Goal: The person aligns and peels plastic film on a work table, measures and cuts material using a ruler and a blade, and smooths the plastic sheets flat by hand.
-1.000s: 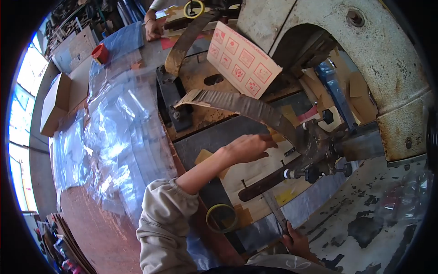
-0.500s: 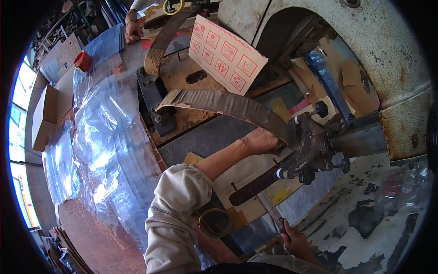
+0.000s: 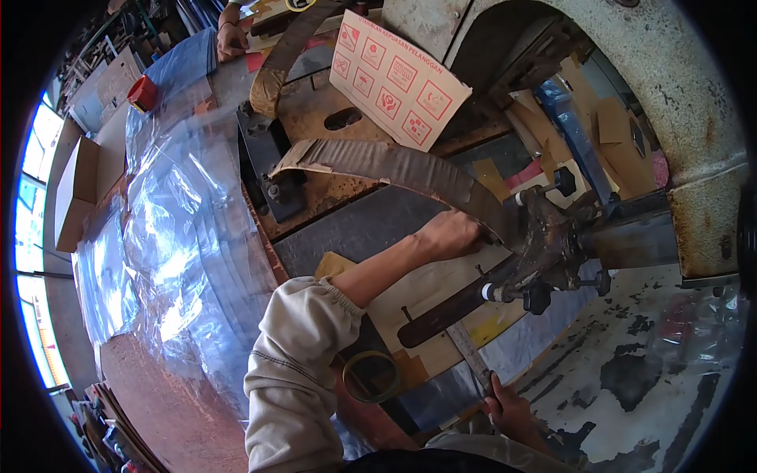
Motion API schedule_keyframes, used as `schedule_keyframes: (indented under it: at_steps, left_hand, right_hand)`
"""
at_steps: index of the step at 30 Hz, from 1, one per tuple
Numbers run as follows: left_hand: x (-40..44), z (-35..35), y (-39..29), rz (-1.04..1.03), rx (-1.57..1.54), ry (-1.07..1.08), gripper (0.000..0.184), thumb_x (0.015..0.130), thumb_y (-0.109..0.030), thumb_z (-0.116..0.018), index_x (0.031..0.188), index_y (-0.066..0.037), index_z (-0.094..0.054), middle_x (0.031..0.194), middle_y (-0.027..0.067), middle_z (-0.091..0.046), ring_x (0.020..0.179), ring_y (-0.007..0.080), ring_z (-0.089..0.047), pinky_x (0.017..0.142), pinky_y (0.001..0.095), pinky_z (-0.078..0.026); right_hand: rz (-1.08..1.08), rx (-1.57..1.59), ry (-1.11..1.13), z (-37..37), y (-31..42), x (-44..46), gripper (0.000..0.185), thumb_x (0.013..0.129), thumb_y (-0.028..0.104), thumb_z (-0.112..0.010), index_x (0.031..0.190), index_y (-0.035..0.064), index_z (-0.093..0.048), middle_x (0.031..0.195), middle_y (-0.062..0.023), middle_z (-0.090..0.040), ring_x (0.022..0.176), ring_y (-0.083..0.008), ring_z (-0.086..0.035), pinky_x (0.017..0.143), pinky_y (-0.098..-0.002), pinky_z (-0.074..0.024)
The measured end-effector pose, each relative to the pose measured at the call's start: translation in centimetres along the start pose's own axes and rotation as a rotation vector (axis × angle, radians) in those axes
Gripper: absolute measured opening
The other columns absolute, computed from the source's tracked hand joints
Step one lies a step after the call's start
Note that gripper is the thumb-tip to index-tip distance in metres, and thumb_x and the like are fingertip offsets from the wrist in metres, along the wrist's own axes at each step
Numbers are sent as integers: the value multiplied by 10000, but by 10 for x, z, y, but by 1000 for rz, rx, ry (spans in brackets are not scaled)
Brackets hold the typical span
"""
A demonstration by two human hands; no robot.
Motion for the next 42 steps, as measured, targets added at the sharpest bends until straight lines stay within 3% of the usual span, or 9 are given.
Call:
schedule_keyframes:
  at_steps: [4, 7, 10, 13, 19, 25, 34, 40, 42]
  left_hand:
    - [-20, 34, -20, 286, -92, 28, 264, 745, -93, -663, 996, -16, -637, 986, 172, -652, 954, 344, -659, 837, 435, -535]
    - [-44, 51, -26, 168, -139, -123, 257, 788, -58, -639, 1045, -41, -646, 1014, 133, -611, 898, 332, -655, 834, 404, -547]
    - [-63, 65, -32, 256, -215, -136, 282, 792, -34, -625, 1069, -77, -658, 963, 125, -587, 857, 299, -660, 812, 395, -548]
    - [-75, 80, -39, 335, -239, -102, 307, 774, -42, -622, 1076, -89, -646, 950, 129, -571, 769, 327, -650, 771, 416, -549]
    - [-77, 69, -41, 155, -139, 122, 373, 801, -90, -652, 1172, -117, -622, 963, 130, -584, 836, 327, -661, 773, 420, -546]
    - [-71, 53, -36, 130, -69, 151, 393, 803, -281, -732, 1139, -102, -638, 1063, 107, -578, 991, 288, -630, 876, 431, -498]
    - [-68, 42, -30, -15, -30, 208, 442, 796, -235, -722, 1209, -106, -632, 1130, 66, -585, 1102, 261, -590, 966, 423, -461]
    - [-62, 50, -32, 47, -129, 310, 466, 779, -155, -734, 1222, -72, -617, 1128, 101, -599, 1059, 304, -608, 905, 404, -506]
    - [-62, 50, -32, 14, -125, 243, 451, 778, -130, -733, 1210, -63, -623, 1112, 112, -606, 1031, 314, -618, 889, 412, -513]
  right_hand:
    - [12, 8, 1, -1, -1, -1, 564, 879, 238, -662, 1404, 103, -505, 916, -152, -658, 703, -350, -654, 607, -421, -525]
    - [11, 24, 18, -6, -7, -2, 571, 883, 232, -658, 1412, 97, -493, 944, -160, -656, 708, -354, -658, 606, -415, -531]
    - [-7, 34, 48, -5, -6, -3, 576, 883, 227, -658, 1416, 92, -488, 962, -167, -655, 711, -354, -661, 607, -411, -536]
    - [19, 11, 38, -2, -5, -1, 577, 880, 221, -662, 1413, 82, -488, 962, -170, -653, 715, -353, -664, 614, -411, -539]
    - [19, 26, 47, -3, -6, -1, 575, 875, 208, -668, 1405, 67, -494, 955, -178, -649, 725, -359, -664, 624, -413, -541]
    - [22, -29, 49, 0, -3, 0, 575, 871, 221, -672, 1401, 73, -502, 908, -163, -641, 694, -347, -653, 591, -413, -526]
    - [22, -93, 18, -4, -4, -3, 570, 865, 247, -682, 1394, 107, -522, 816, -112, -602, 577, -284, -604, 514, -381, -488]
    - [45, -110, -24, -8, -6, -6, 568, 869, 264, -675, 1392, 103, -523, 806, -97, -596, 559, -272, -595, 491, -372, -481]
    - [50, -119, -32, -7, -5, -4, 570, 869, 267, -673, 1394, 104, -522, 803, -96, -594, 558, -270, -595, 489, -373, -482]
Point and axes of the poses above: each hand's wrist, its own x-axis towards the middle knuckle, its own z-axis out of the back of the hand, y = z × x, the point moved 5 cm from there along x, towards the middle knuckle
